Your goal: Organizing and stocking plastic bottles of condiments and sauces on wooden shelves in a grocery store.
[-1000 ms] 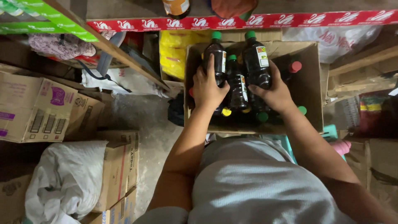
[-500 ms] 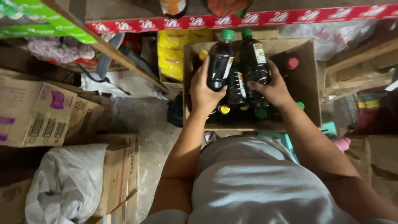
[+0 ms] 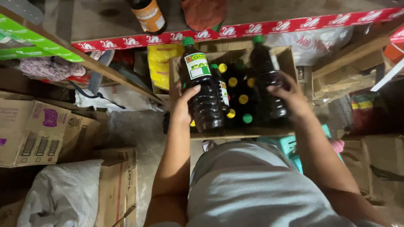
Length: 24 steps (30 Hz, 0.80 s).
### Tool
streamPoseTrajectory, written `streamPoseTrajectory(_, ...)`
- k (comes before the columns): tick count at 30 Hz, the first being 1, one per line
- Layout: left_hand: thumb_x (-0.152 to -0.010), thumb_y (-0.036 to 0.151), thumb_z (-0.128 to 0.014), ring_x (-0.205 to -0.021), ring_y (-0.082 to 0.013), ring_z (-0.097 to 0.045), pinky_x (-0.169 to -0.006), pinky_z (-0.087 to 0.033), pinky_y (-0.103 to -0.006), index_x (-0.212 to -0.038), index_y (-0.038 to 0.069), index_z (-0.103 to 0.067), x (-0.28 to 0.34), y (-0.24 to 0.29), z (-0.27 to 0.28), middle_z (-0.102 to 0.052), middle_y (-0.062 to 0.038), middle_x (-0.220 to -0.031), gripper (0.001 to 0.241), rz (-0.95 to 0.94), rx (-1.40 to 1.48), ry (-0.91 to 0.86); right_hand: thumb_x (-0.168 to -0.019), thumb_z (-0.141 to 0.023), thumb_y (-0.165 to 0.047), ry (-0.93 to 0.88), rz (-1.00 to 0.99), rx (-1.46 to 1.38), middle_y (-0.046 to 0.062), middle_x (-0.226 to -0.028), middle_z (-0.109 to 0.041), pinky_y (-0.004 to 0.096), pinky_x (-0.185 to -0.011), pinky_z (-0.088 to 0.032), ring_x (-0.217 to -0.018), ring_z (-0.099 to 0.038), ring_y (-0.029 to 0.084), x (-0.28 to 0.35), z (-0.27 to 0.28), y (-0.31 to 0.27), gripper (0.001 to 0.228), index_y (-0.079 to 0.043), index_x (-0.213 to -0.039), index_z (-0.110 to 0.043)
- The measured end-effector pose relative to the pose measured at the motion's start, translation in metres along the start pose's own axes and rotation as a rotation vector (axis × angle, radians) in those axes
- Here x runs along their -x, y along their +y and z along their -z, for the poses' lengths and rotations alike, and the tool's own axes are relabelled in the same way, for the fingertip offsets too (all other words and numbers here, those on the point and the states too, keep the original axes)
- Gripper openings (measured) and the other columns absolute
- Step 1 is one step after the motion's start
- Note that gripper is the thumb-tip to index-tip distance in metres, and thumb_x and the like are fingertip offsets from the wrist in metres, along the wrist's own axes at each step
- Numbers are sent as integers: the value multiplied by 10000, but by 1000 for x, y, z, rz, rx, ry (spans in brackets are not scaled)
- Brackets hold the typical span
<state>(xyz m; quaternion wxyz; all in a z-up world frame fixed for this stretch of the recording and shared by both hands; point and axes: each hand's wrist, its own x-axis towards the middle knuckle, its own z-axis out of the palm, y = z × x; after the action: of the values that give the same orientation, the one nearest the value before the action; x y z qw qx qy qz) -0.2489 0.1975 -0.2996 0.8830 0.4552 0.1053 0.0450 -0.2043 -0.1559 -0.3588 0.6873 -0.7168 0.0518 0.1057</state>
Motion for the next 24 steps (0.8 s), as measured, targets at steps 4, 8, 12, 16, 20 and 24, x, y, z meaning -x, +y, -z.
streamPoseTrajectory(4,-833,102,-767,-902,-301,-729,-817,-616,-433,-1313,-45,-609,3,-9,-24,-697,-200,-1096,526,209,193,-144,-780,-762,-256,21,-142,-276,12,-1218,-671,365,-851,-543,-1045,-642,184,23,40,-31,806,-127,-1522,-473)
streamPoseTrajectory(8,-808,149,-827,-831,-283,-716,-737,-603,-452,-1414,34,-514,0,-36,-55,-665,-177,-1076,692,342,115,-227,-940,-698,-332,-47,-24,-430,44,-1190,-658,369,-799,-539,-982,-636,200,30,85,-18,670,-100,-1549,-541)
streamPoseTrajectory(12,-645,169,-919,-1092,-280,-656,-903,-583,-465,-1577,147,-167,-11,-94,-88,-591,-137,-1317,1198,37,-262,-334,-931,-668,-342,4,-72,-625,73,-1154,-714,365,-848,-615,-970,-722,221,43,94,-28,571,-95,-1437,-574)
streamPoseTrajectory(16,-710,183,-940,-1382,-407,-546,-1156,-444,-503,-1694,137,-174,-20,-136,-110,-510,-258,-1525,1247,-478,-623,-435,-1039,-701,-312,-19,17,-668,60,-1167,-693,354,-795,-572,-946,-679,208,37,122,11,455,-94,-1412,-558)
streamPoseTrajectory(20,-643,356,-918,-1145,-397,-616,-996,-521,-449,-1635,213,-234,-39,-165,-121,-576,-254,-1240,1213,-205,-1131,-223,-1017,-689,-315,27,-39,-673,67,-1207,-699,362,-846,-589,-1008,-697,212,34,137,33,514,-73,-1456,-575)
streamPoseTrajectory(24,-716,482,-837,-1191,-429,-576,-962,-523,-466,-1628,247,-242,-36,-159,-135,-506,-272,-1339,1114,-122,-1319,-222,-906,-670,-328,-7,12,-562,68,-1239,-670,370,-853,-590,-1040,-684,204,45,112,-11,648,-119,-1502,-525)
